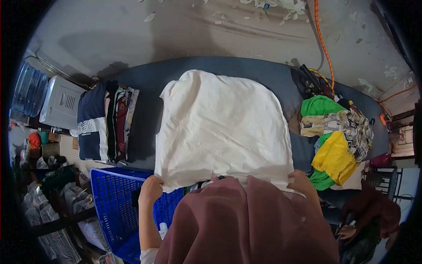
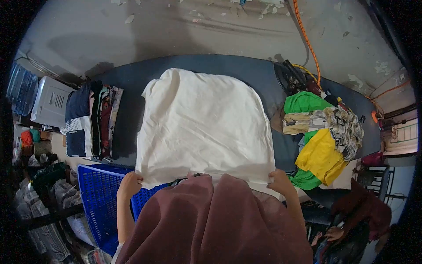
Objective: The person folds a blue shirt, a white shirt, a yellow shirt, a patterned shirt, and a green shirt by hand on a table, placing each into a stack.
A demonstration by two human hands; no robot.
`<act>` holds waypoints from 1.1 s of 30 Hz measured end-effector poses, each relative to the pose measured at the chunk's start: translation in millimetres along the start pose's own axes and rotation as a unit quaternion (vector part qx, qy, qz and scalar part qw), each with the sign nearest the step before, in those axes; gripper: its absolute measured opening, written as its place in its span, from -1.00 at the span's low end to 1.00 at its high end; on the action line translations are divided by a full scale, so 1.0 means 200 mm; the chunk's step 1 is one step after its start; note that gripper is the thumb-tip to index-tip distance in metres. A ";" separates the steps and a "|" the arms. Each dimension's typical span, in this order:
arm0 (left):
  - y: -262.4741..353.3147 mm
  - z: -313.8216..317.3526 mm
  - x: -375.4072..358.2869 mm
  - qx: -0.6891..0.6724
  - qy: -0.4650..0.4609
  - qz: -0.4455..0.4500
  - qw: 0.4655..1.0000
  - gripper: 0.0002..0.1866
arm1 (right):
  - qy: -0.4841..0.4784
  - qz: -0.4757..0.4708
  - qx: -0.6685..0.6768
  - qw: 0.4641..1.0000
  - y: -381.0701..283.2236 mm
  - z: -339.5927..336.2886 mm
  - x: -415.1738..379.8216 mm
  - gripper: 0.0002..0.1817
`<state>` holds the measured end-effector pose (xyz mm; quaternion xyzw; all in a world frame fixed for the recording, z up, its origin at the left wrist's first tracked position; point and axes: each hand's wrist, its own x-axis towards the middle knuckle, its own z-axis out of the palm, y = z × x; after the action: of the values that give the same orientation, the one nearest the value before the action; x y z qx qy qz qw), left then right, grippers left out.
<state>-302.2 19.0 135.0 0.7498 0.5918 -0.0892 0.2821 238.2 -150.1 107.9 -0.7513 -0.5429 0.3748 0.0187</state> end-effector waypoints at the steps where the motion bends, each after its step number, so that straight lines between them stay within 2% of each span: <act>1: 0.01 -0.01 0.01 0.020 -0.036 -0.013 0.999 -0.82 | -0.051 0.004 -0.048 0.998 0.06 0.04 0.03 -0.63; 3: 0.08 -0.07 0.09 0.057 -0.105 -0.041 0.992 -0.87 | -0.043 0.057 -0.044 0.996 0.04 -0.03 0.08 -0.67; 4: 0.12 -0.14 0.15 0.059 -0.139 0.005 0.989 -0.91 | -0.037 0.082 -0.042 0.995 0.01 -0.08 0.13 -0.69; 5: 0.16 -0.23 0.22 0.061 -0.171 0.052 0.982 -0.93 | -0.008 -0.078 -0.021 0.997 0.10 -0.14 0.20 -0.74; 6: 0.13 -0.26 0.30 -0.067 -0.067 0.192 0.977 -0.85 | 0.078 -0.104 0.126 0.983 0.06 -0.22 0.23 -0.67; 7: 0.16 -0.28 0.38 -0.257 0.032 0.198 0.945 -0.82 | 0.120 -0.088 0.288 0.946 0.03 -0.27 0.30 -0.61; 8: 0.14 -0.28 0.50 -0.462 0.040 0.166 0.870 -0.81 | 0.129 -0.124 0.473 0.863 0.01 -0.31 0.36 -0.59; 9: 0.13 -0.28 0.60 -0.555 0.087 0.067 0.824 -0.69 | 0.150 -0.088 0.585 0.792 0.04 -0.32 0.44 -0.60; 10: 0.09 -0.30 0.70 -0.571 0.090 0.036 0.815 -0.49 | 0.167 -0.051 0.686 0.706 0.08 -0.32 0.52 -0.61; 12: 0.00 -0.22 0.85 -0.550 0.049 -0.034 0.833 -0.36 | 0.150 -0.051 0.651 0.742 0.12 -0.22 0.63 -0.50; 13: -0.01 -0.20 0.85 -0.487 0.018 -0.080 0.869 -0.28 | 0.140 -0.074 0.567 0.809 0.09 -0.19 0.61 -0.51; 14: -0.11 -0.09 0.95 -0.398 0.012 -0.096 0.912 -0.35 | 0.130 -0.094 0.474 0.866 0.06 -0.17 0.58 -0.52; 16: -0.07 -0.07 0.86 -0.229 0.053 -0.038 0.971 -0.47 | 0.135 -0.068 0.498 0.854 0.10 -0.11 0.57 -0.61; 19: -0.10 -0.14 0.79 -0.182 0.075 -0.070 0.978 -0.57 | 0.193 -0.023 0.527 0.827 0.14 -0.15 0.45 -0.67; 21: -0.16 -0.23 0.74 -0.215 0.135 -0.039 0.966 -0.62 | 0.236 -0.026 0.491 0.838 0.09 -0.29 0.31 -0.71; 22: -0.14 -0.32 0.69 -0.227 0.161 -0.024 0.960 -0.63 | 0.259 -0.030 0.539 0.801 0.06 -0.35 0.25 -0.71; 23: -0.10 -0.41 0.63 -0.280 0.202 0.010 0.938 -0.63 | 0.296 -0.008 0.530 0.795 -0.03 -0.45 0.16 -0.71; 25: 0.01 -0.61 0.49 -0.374 0.275 0.065 0.883 -0.64 | 0.360 -0.111 0.596 0.709 0.06 -0.56 0.11 -0.71; 28: 0.18 -0.83 0.33 -0.495 0.355 0.113 0.785 -0.60 | 0.386 -0.195 0.602 0.671 -0.02 -0.78 -0.02 -0.73; 29: 0.16 -0.86 0.34 -0.388 0.419 0.160 0.805 -0.58 | 0.395 -0.210 0.603 0.660 -0.05 -0.82 -0.05 -0.73; 30: 0.17 -0.89 0.31 -0.379 0.410 0.165 0.813 -0.58 | 0.402 -0.226 0.604 0.650 -0.07 -0.85 -0.06 -0.73; 31: 0.18 -0.91 0.27 -0.403 0.399 0.161 0.808 -0.59 | 0.410 -0.242 0.604 0.639 -0.09 -0.88 -0.08 -0.74; 33: 0.24 -0.95 0.16 -0.453 0.384 0.134 0.794 -0.60 | 0.485 -0.226 0.586 0.608 -0.09 -0.91 -0.12 -0.74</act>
<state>-287.0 139.9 292.1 0.5810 0.5178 0.5225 0.3483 327.1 -93.5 260.3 -0.5049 -0.2714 0.1775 0.8000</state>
